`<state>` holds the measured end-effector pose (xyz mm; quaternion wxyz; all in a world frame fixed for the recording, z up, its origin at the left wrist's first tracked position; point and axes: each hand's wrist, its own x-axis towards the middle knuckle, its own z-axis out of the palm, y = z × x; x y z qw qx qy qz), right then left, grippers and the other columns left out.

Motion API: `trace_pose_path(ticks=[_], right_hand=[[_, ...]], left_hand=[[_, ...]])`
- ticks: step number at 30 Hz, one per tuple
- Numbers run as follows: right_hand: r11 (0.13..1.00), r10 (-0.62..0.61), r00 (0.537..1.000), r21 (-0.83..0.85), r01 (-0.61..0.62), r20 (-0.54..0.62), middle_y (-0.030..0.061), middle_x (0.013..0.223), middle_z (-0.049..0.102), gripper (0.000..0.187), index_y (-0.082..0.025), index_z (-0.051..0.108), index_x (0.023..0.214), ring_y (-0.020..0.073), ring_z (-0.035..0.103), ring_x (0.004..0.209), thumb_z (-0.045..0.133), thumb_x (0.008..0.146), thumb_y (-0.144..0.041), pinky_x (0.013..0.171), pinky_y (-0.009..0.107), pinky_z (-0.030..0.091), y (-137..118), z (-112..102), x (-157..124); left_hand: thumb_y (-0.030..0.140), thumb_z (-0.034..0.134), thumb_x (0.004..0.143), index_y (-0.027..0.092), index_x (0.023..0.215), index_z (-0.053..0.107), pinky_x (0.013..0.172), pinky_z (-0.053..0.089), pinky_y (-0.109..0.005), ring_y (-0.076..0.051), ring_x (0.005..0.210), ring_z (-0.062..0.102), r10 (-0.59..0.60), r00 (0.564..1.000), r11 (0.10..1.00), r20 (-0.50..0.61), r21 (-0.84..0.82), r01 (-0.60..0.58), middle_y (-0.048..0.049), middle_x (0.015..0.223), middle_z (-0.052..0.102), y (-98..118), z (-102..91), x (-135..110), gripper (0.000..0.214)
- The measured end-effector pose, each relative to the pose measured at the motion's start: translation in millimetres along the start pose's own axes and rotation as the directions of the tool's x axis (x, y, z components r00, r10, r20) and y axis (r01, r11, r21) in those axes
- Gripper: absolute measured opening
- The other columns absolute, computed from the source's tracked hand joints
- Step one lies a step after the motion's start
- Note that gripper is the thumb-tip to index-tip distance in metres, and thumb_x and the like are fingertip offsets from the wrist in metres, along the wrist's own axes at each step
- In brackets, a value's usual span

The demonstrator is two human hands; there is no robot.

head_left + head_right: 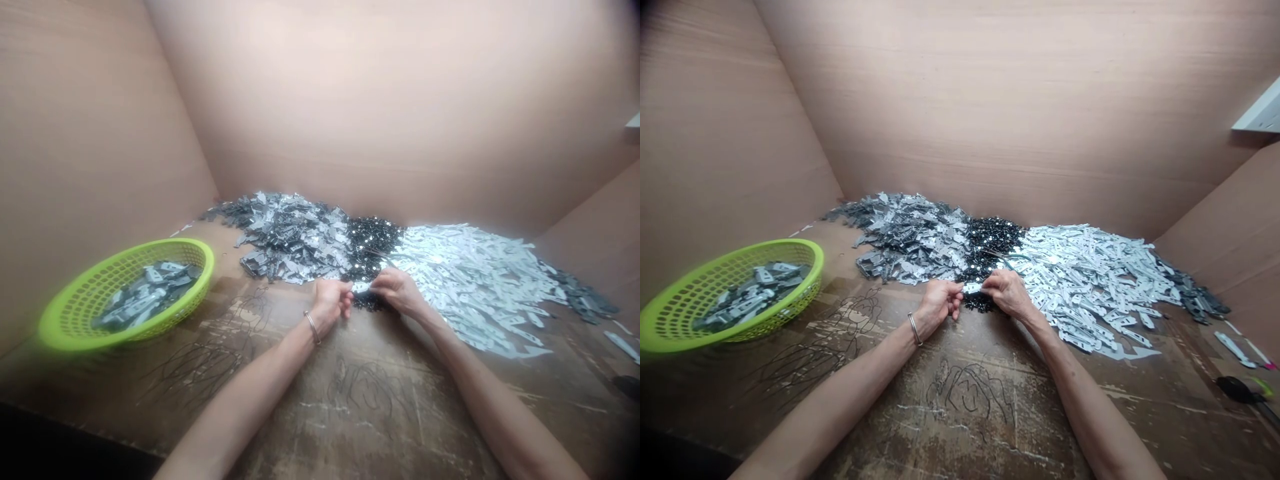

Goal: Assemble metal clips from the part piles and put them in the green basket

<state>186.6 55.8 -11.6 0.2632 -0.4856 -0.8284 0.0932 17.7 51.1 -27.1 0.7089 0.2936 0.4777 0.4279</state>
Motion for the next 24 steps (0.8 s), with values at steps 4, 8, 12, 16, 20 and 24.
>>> trace_pose_path(ticks=[4,8,12,16,20,24], right_hand=[[0.998,-0.008,1.000,-0.064,0.008,0.012,0.0018,0.064,0.056,0.014,-0.019,0.064,0.063,0.0122,0.048,0.061,0.054,0.070,-0.026,0.058,0.024,0.035,-1.3,0.9,0.7],[1.000,-0.001,1.000,-0.024,0.002,0.013,0.0012,0.063,0.056,0.012,-0.019,0.063,0.064,0.0123,0.048,0.060,0.056,0.069,-0.027,0.057,0.024,0.035,-2.9,-2.4,0.0],[0.995,0.068,0.997,0.069,-0.065,-0.042,0.0017,0.065,0.057,0.013,-0.018,0.063,0.068,0.0134,0.049,0.063,0.055,0.069,-0.028,0.059,0.025,0.037,-1.7,-14.0,-1.7],[0.992,0.108,0.991,0.076,-0.102,-0.079,0.0027,0.069,0.057,0.014,-0.018,0.063,0.071,0.0145,0.049,0.066,0.055,0.070,-0.029,0.061,0.027,0.037,0.6,-22.4,-2.5],[1.000,0.016,0.999,0.027,-0.015,-0.040,0.0031,0.072,0.056,0.014,-0.019,0.063,0.074,0.0153,0.048,0.069,0.058,0.067,-0.030,0.063,0.028,0.037,0.5,-18.4,-1.0],[1.000,-0.019,0.999,-0.016,0.019,-0.033,0.0034,0.075,0.056,0.012,-0.020,0.064,0.074,0.0155,0.048,0.070,0.056,0.069,-0.029,0.064,0.028,0.037,-0.4,-10.6,-0.2]], left_hand=[[0.017,0.056,0.062,0.012,0.057,0.043,0.026,0.030,-0.017,-0.005,0.030,0.038,0.005,1.000,1.000,0.002,0.004,-0.005,0.0028,0.043,0.045,-0.1,0.1,-0.5,0.015],[0.017,0.055,0.062,0.012,0.056,0.043,0.025,0.030,-0.018,-0.006,0.029,0.038,0.008,1.000,1.000,0.002,0.005,-0.008,0.0026,0.043,0.045,0.2,0.5,-1.4,0.015],[0.017,0.055,0.062,0.012,0.056,0.043,0.024,0.030,-0.019,-0.006,0.029,0.038,0.005,1.000,1.000,-0.004,0.005,-0.005,0.0025,0.043,0.045,1.1,1.4,-2.1,0.014],[0.017,0.055,0.061,0.012,0.055,0.042,0.025,0.030,-0.017,-0.005,0.029,0.037,0.000,1.000,1.000,-0.006,0.006,0.000,0.0026,0.043,0.045,2.6,2.5,-3.9,0.015],[0.017,0.055,0.061,0.012,0.056,0.043,0.026,0.031,-0.016,-0.004,0.029,0.038,0.000,1.000,1.000,-0.002,0.010,0.000,0.0025,0.043,0.045,3.1,2.3,-5.1,0.014],[0.017,0.055,0.062,0.011,0.057,0.043,0.026,0.031,-0.017,-0.005,0.029,0.038,0.000,1.000,1.000,0.002,0.015,0.000,0.0025,0.042,0.045,2.8,1.6,-4.2,0.014]])
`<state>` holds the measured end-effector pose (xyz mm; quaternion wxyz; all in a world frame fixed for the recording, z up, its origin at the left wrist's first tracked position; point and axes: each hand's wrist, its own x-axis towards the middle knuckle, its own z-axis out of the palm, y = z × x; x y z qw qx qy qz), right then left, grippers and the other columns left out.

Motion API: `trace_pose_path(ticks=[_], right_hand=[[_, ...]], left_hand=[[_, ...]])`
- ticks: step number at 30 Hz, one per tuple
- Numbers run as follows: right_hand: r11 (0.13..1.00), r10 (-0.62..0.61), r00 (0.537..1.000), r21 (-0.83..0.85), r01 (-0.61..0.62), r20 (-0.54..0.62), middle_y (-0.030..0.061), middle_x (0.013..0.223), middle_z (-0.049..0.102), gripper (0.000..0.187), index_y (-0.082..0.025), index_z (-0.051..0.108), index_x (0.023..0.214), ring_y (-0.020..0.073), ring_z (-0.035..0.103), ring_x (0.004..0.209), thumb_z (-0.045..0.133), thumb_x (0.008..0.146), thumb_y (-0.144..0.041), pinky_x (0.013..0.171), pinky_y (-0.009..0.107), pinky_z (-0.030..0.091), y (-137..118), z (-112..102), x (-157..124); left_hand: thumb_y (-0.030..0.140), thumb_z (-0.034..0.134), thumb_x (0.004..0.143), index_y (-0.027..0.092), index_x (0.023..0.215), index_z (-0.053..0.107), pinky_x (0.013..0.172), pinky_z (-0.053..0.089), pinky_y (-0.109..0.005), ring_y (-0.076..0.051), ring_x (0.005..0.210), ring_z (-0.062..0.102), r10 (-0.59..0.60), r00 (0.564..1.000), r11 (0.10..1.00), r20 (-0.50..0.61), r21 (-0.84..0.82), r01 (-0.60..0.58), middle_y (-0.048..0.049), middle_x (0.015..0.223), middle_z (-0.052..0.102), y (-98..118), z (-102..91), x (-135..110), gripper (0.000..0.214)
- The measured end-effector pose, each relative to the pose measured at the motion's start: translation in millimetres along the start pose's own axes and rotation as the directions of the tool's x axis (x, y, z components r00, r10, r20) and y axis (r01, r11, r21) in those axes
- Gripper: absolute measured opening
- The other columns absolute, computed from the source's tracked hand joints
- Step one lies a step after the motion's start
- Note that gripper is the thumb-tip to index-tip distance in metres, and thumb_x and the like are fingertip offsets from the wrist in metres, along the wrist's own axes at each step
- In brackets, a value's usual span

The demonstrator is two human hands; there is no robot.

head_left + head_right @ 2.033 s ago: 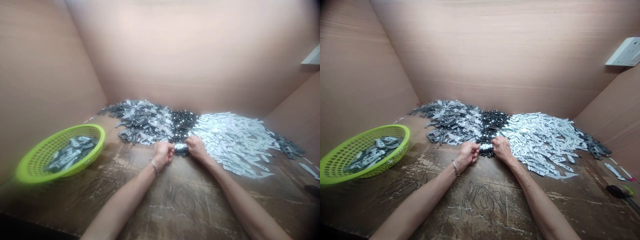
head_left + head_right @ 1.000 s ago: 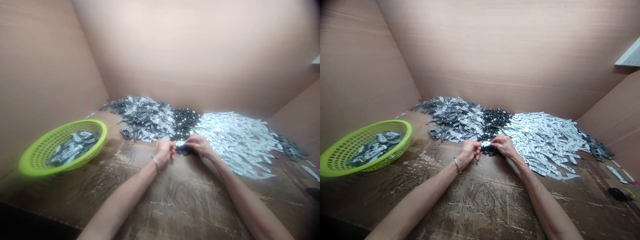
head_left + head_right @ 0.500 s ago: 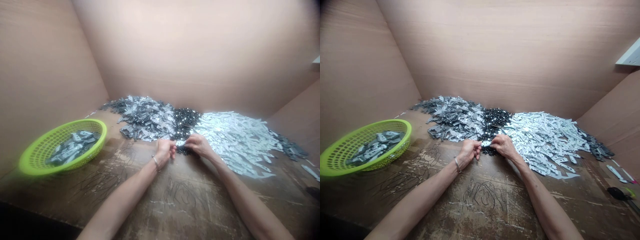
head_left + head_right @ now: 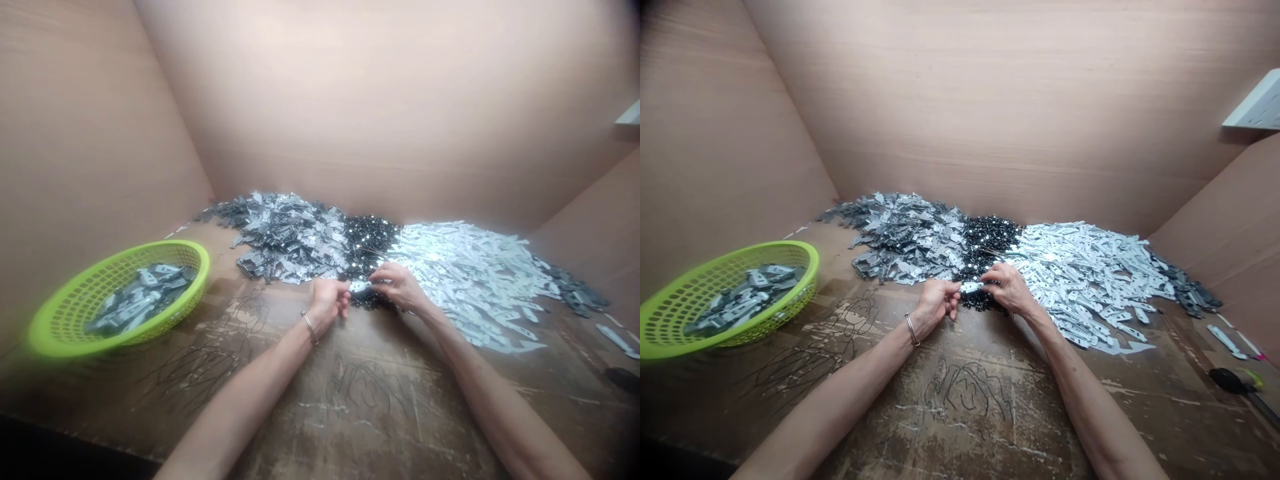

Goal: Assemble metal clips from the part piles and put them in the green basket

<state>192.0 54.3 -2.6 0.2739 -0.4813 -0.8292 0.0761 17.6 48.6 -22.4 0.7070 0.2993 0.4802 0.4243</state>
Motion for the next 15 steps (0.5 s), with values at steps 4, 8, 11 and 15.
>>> trace_pose_path(ticks=[4,8,11,15], right_hand=[[1.000,0.004,1.000,-0.009,-0.004,0.023,0.0036,0.078,0.057,0.014,-0.020,0.064,0.076,0.0160,0.049,0.073,0.058,0.067,-0.029,0.065,0.028,0.037,-0.7,4.1,-0.4],[1.000,0.015,0.999,-0.008,-0.015,0.031,0.0035,0.079,0.058,0.013,-0.021,0.064,0.076,0.0165,0.049,0.074,0.058,0.066,-0.028,0.066,0.028,0.037,-0.7,7.1,-1.0],[1.000,0.012,1.000,0.011,-0.012,0.027,0.0035,0.078,0.058,0.013,-0.020,0.064,0.075,0.0163,0.049,0.074,0.058,0.067,-0.027,0.066,0.028,0.037,-2.3,7.9,-1.2],[0.999,0.021,0.999,0.043,-0.023,0.029,0.0034,0.078,0.058,0.015,-0.019,0.063,0.075,0.0155,0.050,0.073,0.058,0.067,-0.030,0.065,0.027,0.038,-3.3,1.4,-0.5]], left_hand=[[0.016,0.055,0.061,0.011,0.056,0.044,0.026,0.031,-0.017,-0.005,0.029,0.038,0.000,1.000,1.000,0.003,0.001,0.000,0.0026,0.042,0.046,-0.4,-0.2,0.5,0.013],[0.017,0.056,0.061,0.012,0.056,0.044,0.026,0.031,-0.018,-0.005,0.028,0.038,-0.003,1.000,1.000,0.004,0.000,0.003,0.0029,0.042,0.046,-0.6,0.1,0.1,0.014],[0.017,0.056,0.061,0.012,0.055,0.044,0.026,0.030,-0.018,-0.005,0.028,0.038,-0.003,1.000,1.000,0.000,0.000,0.003,0.0026,0.042,0.046,-0.9,0.0,0.3,0.015],[0.017,0.056,0.061,0.011,0.056,0.045,0.026,0.031,-0.019,-0.006,0.028,0.038,-0.001,1.000,1.000,-0.007,0.000,0.001,0.0024,0.042,0.046,-1.2,-0.8,1.2,0.014]])
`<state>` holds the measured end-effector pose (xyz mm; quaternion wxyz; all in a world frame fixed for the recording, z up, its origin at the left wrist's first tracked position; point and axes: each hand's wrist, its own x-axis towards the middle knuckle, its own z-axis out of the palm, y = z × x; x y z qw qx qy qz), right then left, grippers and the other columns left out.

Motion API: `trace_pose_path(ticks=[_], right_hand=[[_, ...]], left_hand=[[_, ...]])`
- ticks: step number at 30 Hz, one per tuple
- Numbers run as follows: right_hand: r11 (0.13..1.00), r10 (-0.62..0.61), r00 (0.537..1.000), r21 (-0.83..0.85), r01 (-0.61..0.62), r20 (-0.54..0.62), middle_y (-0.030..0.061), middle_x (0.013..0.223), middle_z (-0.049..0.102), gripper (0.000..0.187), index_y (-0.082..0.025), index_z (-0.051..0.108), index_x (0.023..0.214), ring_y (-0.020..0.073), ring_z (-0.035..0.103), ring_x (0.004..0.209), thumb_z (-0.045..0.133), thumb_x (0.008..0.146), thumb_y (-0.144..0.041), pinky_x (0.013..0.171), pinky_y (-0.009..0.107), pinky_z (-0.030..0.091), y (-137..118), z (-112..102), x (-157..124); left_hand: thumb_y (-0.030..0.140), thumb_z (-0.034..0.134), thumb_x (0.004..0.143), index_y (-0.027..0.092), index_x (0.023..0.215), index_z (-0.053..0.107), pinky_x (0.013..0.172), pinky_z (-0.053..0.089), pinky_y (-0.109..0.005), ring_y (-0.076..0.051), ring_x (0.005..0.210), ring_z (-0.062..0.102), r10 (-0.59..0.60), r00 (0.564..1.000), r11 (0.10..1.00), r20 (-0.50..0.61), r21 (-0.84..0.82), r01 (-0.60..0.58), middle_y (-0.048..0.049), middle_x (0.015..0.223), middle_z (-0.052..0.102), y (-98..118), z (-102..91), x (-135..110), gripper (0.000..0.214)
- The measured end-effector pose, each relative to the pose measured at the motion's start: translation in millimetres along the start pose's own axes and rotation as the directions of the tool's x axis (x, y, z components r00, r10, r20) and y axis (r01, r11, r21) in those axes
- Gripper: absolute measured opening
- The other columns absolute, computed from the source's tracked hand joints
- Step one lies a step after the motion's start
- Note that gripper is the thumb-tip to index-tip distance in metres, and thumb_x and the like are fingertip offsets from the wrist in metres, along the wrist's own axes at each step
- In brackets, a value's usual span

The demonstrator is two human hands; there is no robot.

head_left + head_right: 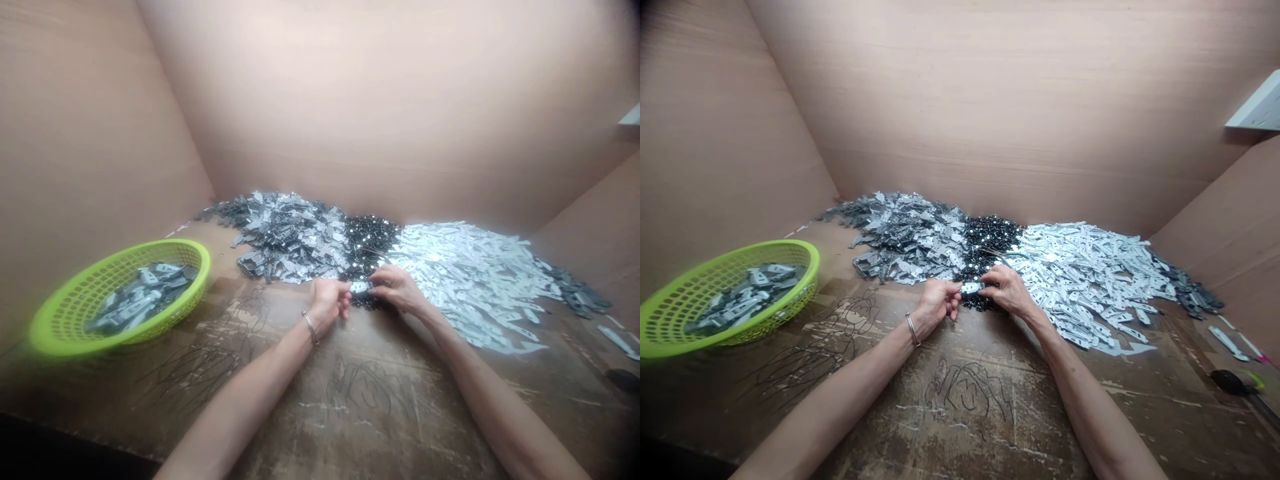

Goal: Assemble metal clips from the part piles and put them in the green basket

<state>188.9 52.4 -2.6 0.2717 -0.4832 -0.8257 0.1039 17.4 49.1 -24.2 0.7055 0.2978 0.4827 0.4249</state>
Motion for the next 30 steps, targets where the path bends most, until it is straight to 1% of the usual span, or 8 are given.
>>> trace_pose_path(ticks=[2,4,6,9,13,19,23,30], right_hand=[[0.998,0.063,0.998,-0.018,-0.063,-0.024,0.0031,0.078,0.058,0.017,-0.019,0.063,0.076,0.0147,0.051,0.073,0.055,0.069,-0.032,0.064,0.026,0.038,4.4,-8.2,0.1],[0.969,0.202,0.977,-0.131,-0.210,-0.074,0.0024,0.078,0.059,0.019,-0.019,0.063,0.077,0.0139,0.051,0.072,0.050,0.072,-0.032,0.062,0.025,0.038,14.5,-19.1,-0.9],[0.881,0.348,0.926,-0.287,-0.377,-0.149,0.0028,0.079,0.059,0.021,-0.021,0.063,0.079,0.0148,0.052,0.073,0.047,0.073,-0.032,0.061,0.025,0.037,29.2,-31.1,-4.0],[0.755,0.446,0.861,-0.414,-0.509,-0.244,0.0069,0.081,0.059,0.022,-0.020,0.064,0.081,0.0197,0.051,0.078,0.046,0.071,-0.028,0.061,0.028,0.035,52.7,-45.7,-12.7],[0.692,0.485,0.834,-0.466,-0.551,-0.264,0.0085,0.078,0.059,0.021,-0.020,0.065,0.077,0.0219,0.051,0.077,0.050,0.064,-0.026,0.060,0.028,0.033,71.8,-51.2,-24.6],[0.676,0.525,0.815,-0.461,-0.575,-0.246,0.0069,0.075,0.061,0.018,-0.020,0.064,0.070,0.0211,0.053,0.074,0.052,0.060,-0.030,0.058,0.028,0.034,79.0,-44.9,-29.3],[0.671,0.567,0.780,-0.401,-0.623,-0.263,0.0063,0.073,0.062,0.020,-0.019,0.064,0.070,0.0209,0.054,0.071,0.050,0.061,-0.030,0.058,0.028,0.035,80.8,-44.1,-28.5],[0.714,0.598,0.743,-0.221,-0.665,-0.301,0.0057,0.081,0.063,0.028,-0.020,0.063,0.086,0.0217,0.055,0.077,0.046,0.066,-0.028,0.063,0.030,0.038,76.5,-52.5,-28.1]], left_hand=[[0.017,0.056,0.060,0.012,0.056,0.044,0.026,0.031,-0.018,-0.006,0.029,0.039,-0.001,1.000,1.000,0.001,0.000,0.001,0.0023,0.042,0.046,0.1,-0.1,0.1,0.014],[0.017,0.056,0.060,0.012,0.055,0.043,0.026,0.031,-0.018,-0.005,0.029,0.038,-0.001,1.000,1.000,0.002,0.001,0.001,0.0021,0.042,0.046,0.4,0.2,-0.4,0.015],[0.018,0.055,0.061,0.012,0.054,0.042,0.025,0.030,-0.018,-0.005,0.028,0.037,0.000,1.000,1.000,0.002,0.002,0.000,0.0023,0.042,0.045,1.1,0.7,-1.2,0.016],[0.018,0.055,0.061,0.013,0.054,0.042,0.025,0.030,-0.018,-0.005,0.029,0.037,0.002,1.000,1.000,0.009,0.006,-0.002,0.0028,0.041,0.045,2.3,1.3,-2.4,0.016],[0.018,0.056,0.060,0.013,0.055,0.042,0.025,0.031,-0.018,-0.006,0.029,0.038,0.007,1.000,1.000,0.018,0.018,-0.008,0.0032,0.043,0.045,2.9,1.1,-2.8,0.016],[0.019,0.057,0.059,0.012,0.056,0.042,0.025,0.031,-0.017,-0.005,0.029,0.038,0.010,1.000,1.000,0.017,0.024,-0.010,0.0028,0.042,0.046,2.3,0.5,-2.2,0.017],[0.018,0.056,0.060,0.012,0.056,0.042,0.025,0.031,-0.018,-0.006,0.029,0.038,0.005,1.000,1.000,0.013,0.017,-0.005,0.0025,0.042,0.045,2.2,1.0,-2.3,0.015],[0.018,0.056,0.061,0.013,0.057,0.043,0.026,0.030,-0.017,-0.005,0.029,0.038,-0.002,1.000,1.000,0.009,0.013,0.002,0.0029,0.042,0.045,1.2,0.9,-1.6,0.015]])
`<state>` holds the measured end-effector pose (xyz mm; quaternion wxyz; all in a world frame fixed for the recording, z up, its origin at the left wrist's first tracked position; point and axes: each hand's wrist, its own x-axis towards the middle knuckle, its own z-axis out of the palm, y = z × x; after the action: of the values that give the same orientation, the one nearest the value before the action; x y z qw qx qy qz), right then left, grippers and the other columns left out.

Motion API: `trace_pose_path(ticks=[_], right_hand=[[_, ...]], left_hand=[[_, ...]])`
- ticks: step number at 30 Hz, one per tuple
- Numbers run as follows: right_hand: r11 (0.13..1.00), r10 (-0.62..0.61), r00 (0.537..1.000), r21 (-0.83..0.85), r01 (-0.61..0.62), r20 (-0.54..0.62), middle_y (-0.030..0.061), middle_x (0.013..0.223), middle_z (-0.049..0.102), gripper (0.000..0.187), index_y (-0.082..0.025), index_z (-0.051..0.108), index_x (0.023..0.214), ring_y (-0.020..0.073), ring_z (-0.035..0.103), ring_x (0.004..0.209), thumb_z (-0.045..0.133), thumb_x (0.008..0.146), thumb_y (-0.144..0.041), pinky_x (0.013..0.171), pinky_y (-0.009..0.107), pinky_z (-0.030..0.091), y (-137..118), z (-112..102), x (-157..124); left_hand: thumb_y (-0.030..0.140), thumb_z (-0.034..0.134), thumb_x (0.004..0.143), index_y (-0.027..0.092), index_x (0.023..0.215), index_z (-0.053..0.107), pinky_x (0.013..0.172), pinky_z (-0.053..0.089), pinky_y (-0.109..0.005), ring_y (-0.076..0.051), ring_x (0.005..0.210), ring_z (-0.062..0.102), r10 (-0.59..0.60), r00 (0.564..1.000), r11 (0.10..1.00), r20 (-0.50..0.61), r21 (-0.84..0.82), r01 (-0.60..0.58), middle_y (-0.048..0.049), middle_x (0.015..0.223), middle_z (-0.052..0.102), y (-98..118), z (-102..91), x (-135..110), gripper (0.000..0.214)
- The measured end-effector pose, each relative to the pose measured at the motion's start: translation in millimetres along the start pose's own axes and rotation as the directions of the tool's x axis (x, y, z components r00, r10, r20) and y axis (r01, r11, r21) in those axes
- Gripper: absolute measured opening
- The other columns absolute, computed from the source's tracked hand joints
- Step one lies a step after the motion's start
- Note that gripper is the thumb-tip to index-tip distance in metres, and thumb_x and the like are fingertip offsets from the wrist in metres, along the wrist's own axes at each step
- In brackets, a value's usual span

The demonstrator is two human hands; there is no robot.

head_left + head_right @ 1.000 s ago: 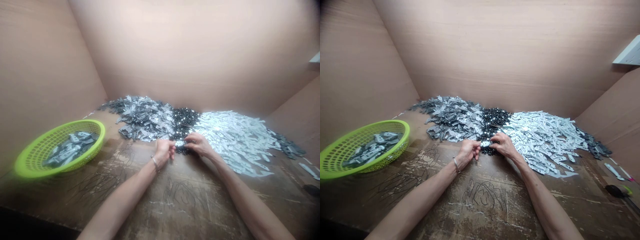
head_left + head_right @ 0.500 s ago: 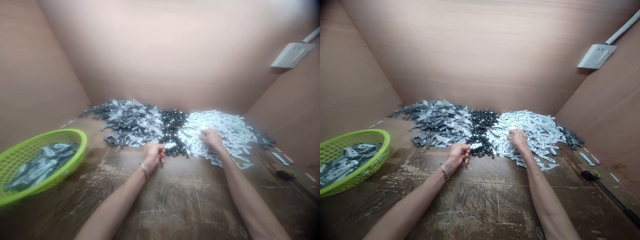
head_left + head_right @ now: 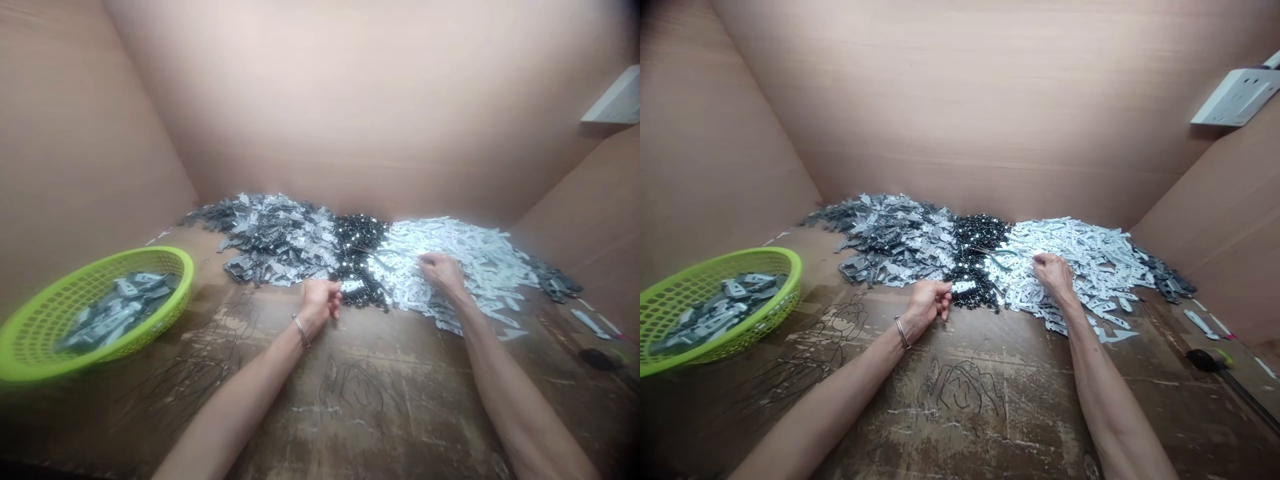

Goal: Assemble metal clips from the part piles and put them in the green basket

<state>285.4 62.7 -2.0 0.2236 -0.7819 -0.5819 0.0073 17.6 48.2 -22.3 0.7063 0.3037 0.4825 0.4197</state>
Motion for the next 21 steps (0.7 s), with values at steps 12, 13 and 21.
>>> trace_pose_path(ticks=[12,13,21], right_hand=[[0.502,0.050,0.958,0.822,-0.269,0.283,0.0021,0.062,0.058,0.022,-0.013,0.060,0.077,0.0110,0.054,0.050,0.064,0.056,-0.017,0.051,0.028,0.050,-34.3,-11.7,-7.3],[0.478,0.011,0.949,0.832,-0.281,0.314,0.0030,0.065,0.058,0.022,-0.013,0.060,0.078,0.0119,0.056,0.053,0.064,0.056,-0.015,0.055,0.030,0.052,-35.8,-11.6,-8.2],[0.566,-0.076,0.929,0.783,-0.260,0.363,0.0093,0.078,0.060,0.012,-0.011,0.060,0.067,0.0166,0.059,0.065,0.066,0.059,-0.019,0.062,0.032,0.053,-44.2,-6.8,-12.4]], left_hand=[[0.018,0.056,0.061,0.013,0.056,0.043,0.026,0.030,-0.017,-0.005,0.029,0.038,0.003,1.000,1.000,0.002,0.007,-0.003,0.0027,0.042,0.046,0.0,-0.1,-0.3,0.015],[0.018,0.057,0.060,0.012,0.056,0.043,0.026,0.031,-0.017,-0.005,0.029,0.038,0.005,1.000,1.000,0.003,0.007,-0.005,0.0025,0.042,0.046,0.0,-0.2,-0.1,0.015],[0.018,0.056,0.060,0.012,0.058,0.044,0.025,0.031,-0.018,-0.006,0.030,0.038,0.015,1.000,1.000,0.011,0.007,-0.016,0.0024,0.043,0.046,0.1,-0.7,0.5,0.014]])
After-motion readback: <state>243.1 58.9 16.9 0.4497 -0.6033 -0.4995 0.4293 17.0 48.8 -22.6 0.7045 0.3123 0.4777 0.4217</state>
